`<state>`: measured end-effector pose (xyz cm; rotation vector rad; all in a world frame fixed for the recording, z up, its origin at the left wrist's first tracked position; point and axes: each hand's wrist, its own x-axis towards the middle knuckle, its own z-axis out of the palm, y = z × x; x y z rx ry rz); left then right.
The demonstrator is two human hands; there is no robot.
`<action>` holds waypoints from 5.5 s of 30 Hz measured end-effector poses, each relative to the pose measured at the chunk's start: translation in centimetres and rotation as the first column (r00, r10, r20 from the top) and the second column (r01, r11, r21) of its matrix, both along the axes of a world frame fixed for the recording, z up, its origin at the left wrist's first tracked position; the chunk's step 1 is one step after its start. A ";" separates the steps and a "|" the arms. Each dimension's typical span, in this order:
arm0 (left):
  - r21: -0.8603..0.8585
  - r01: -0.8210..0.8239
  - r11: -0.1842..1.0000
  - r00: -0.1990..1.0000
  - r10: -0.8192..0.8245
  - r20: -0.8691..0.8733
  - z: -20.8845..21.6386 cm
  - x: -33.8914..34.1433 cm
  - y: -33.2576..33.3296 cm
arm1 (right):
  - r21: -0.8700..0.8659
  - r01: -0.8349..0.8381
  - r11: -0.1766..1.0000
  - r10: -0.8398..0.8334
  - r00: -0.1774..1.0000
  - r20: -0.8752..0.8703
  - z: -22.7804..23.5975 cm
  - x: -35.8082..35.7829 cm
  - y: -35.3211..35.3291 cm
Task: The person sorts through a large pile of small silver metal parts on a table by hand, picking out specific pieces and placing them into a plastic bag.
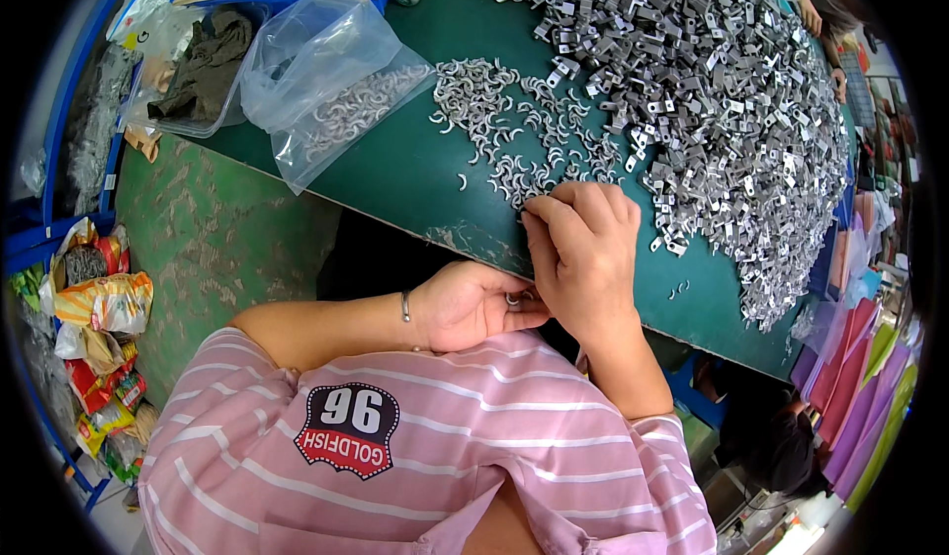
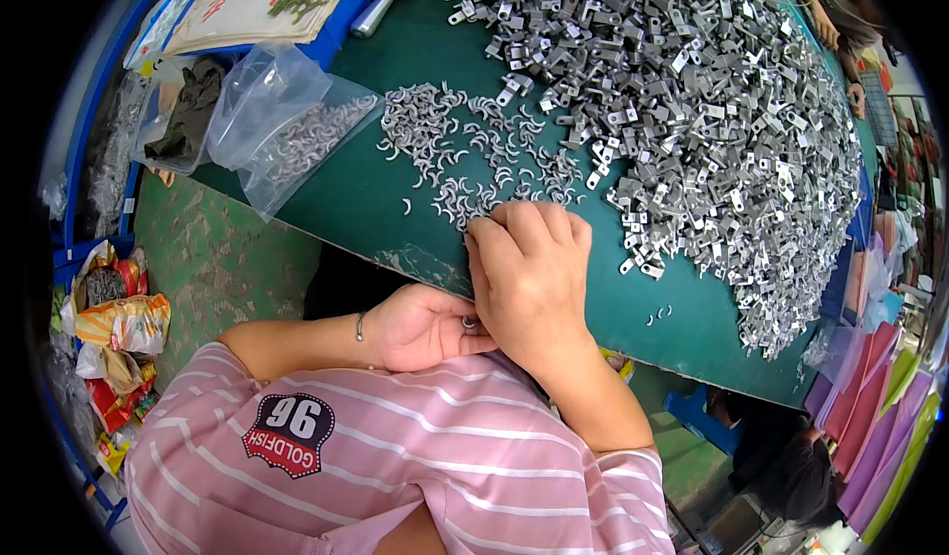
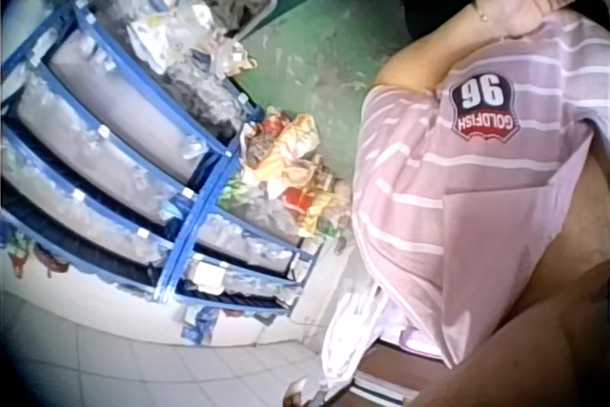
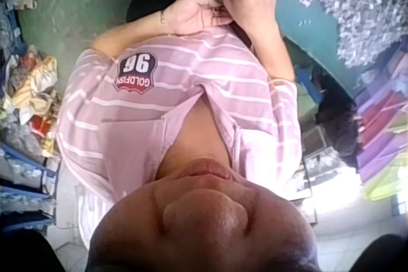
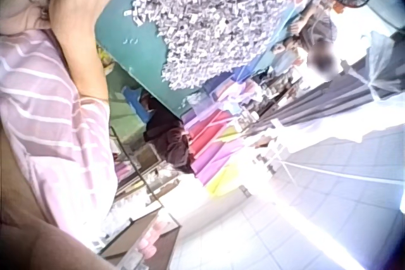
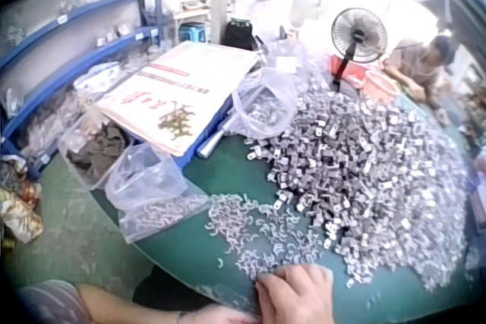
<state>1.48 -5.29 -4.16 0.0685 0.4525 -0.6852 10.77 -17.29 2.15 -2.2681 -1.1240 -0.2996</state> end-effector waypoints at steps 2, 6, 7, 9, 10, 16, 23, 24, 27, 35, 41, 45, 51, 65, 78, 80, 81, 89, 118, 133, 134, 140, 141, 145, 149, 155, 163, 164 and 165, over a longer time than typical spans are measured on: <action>0.002 -0.004 1.000 1.000 0.004 -0.002 0.2 0.0 0.1 | -0.050 -0.003 0.999 0.003 1.000 -0.006 0.6 0.1 -0.1; -0.011 -0.009 1.000 1.000 0.009 0.025 -0.2 -0.1 0.1 | -0.061 -0.023 0.998 0.020 0.998 -0.052 0.9 0.3 -0.5; -0.017 -0.005 1.000 0.999 0.006 0.038 -0.3 -0.1 0.1 | -0.051 -0.006 0.999 0.003 0.998 -0.057 0.8 0.4 -0.7; -0.012 0.008 1.000 0.999 -0.008 0.034 -0.2 -0.1 0.1 | -0.044 0.017 0.999 -0.020 0.997 -0.070 0.8 0.5 -0.8; -0.009 0.015 1.000 0.999 -0.015 0.032 -0.2 -0.1 0.1 | -0.056 -0.016 0.998 0.013 0.998 -0.061 0.8 0.6 -0.8; 0.041 0.048 0.998 0.999 -0.048 0.013 0.3 0.2 0.2 | -0.177 -0.110 0.978 0.111 0.994 -0.003 1.7 1.1 -0.2; -0.007 0.025 1.000 0.999 -0.024 0.036 -0.2 0.0 0.2 | -0.307 -0.201 0.930 0.223 0.974 0.038 2.7 1.3 -0.5; -0.001 0.027 1.000 0.999 -0.027 0.038 -0.2 0.0 0.1 | -0.320 -0.211 0.923 0.234 0.972 0.033 2.7 1.4 -0.7; 0.007 0.031 0.999 0.999 -0.031 0.033 -0.3 0.0 0.1 | -0.282 -0.227 0.932 0.253 0.966 0.059 2.8 1.5 -0.8; 0.040 0.044 0.998 0.998 -0.046 0.047 0.2 0.2 0.3 | -0.143 -0.230 0.963 0.232 0.973 -0.007 1.5 2.7 -2.2; 0.059 0.055 0.997 0.998 -0.058 0.037 0.2 0.2 0.3 | -0.162 -0.350 0.923 0.357 0.934 0.015 1.6 2.8 -1.6; 0.042 0.055 0.998 0.998 -0.056 0.021 0.1 0.3 0.3 | -0.276 -0.364 0.890 0.369 0.929 -0.035 2.8 2.6 -1.1; 0.030 0.059 0.998 0.998 -0.060 0.012 0.2 0.3 0.3 | -0.297 -0.349 0.889 0.358 0.933 -0.026 3.1 2.3 -1.5; 0.073 0.078 0.994 0.997 -0.079 0.020 0.7 0.5 0.7 | 0.247 0.260 0.933 -0.022 0.728 -0.685 -0.3 -0.3 -5.8; 0.025 0.052 0.998 0.998 -0.053 0.025 0.3 0.3 0.6 | 0.239 0.115 0.964 -0.028 0.941 -0.338 1.4 0.6 -8.3; 0.051 0.067 0.996 0.997 -0.068 0.031 0.2 0.3 0.6 | 0.127 0.210 0.969 -0.169 0.947 -0.274 1.8 0.1 -9.0; 0.043 0.071 0.997 0.997 -0.072 0.029 0.2 0.3 0.6 | 0.069 0.222 0.973 -0.201 0.954 -0.224 1.5 0.0 -9.5; 0.047 0.068 0.997 0.997 -0.070 0.028 0.1 0.3 0.5 | 0.024 0.185 0.983 -0.182 0.979 -0.095 0.8 -0.9 -9.0; -0.025 0.060 0.998 0.996 -0.058 0.069 -0.3 0.3 0.1 | 0.300 -0.083 0.950 0.168 0.949 -0.269 0.9 -1.2 -7.2; 0.051 0.092 0.994 0.993 -0.095 0.068 0.3 0.4 0.4 | -0.033 0.122 0.992 -0.124 0.990 -0.070 -0.5 2.3 -6.0; 0.052 0.090 0.995 0.993 -0.094 0.067 0.3 0.5 0.3 | -0.040 0.124 0.992 -0.127 0.989 -0.078 -0.5 2.2 -6.1; 0.045 0.093 0.995 0.993 -0.096 0.069 0.1 0.4 0.2 | 0.182 0.155 0.971 -0.105 0.961 -0.257 -0.2 1.0 -6.1; 0.041 0.092 0.995 0.993 -0.095 0.073 0.1 0.4 0.3 | 0.188 0.145 0.971 -0.094 0.962 -0.256 0.0 0.8 -6.2; 0.008 0.090 0.996 0.993 -0.090 0.073 0.0 0.4 0.4 | 0.236 0.018 0.972 0.042 0.968 -0.248 1.0 0.1 -6.4; -0.015 0.049 0.999 0.996 -0.048 0.077 -0.3 0.3 0.0 | 0.304 -0.116 0.945 0.207 0.936 -0.285 0.9 -0.9 -6.1; -0.007 0.069 0.998 0.995 -0.068 0.071 0.1 0.4 0.3 | 0.274 -0.022 0.962 0.087 0.970 -0.228 0.3 -0.7 -5.7; -0.050 0.050 0.997 0.997 -0.047 0.061 0.0 0.3 0.3 | 0.320 0.015 0.947 0.116 0.915 -0.387 0.5 -1.4 -5.7; -0.092 0.032 0.995 0.998 -0.026 0.065 -0.3 0.2 0.2 | 0.291 -0.061 0.955 0.172 0.912 -0.373 0.9 -1.3 -5.7; -0.134 0.014 0.991 0.998 -0.004 0.069 -0.6 0.1 0.2 | 0.259 -0.138 0.956 0.228 0.904 -0.361 1.2 -1.3 -5.8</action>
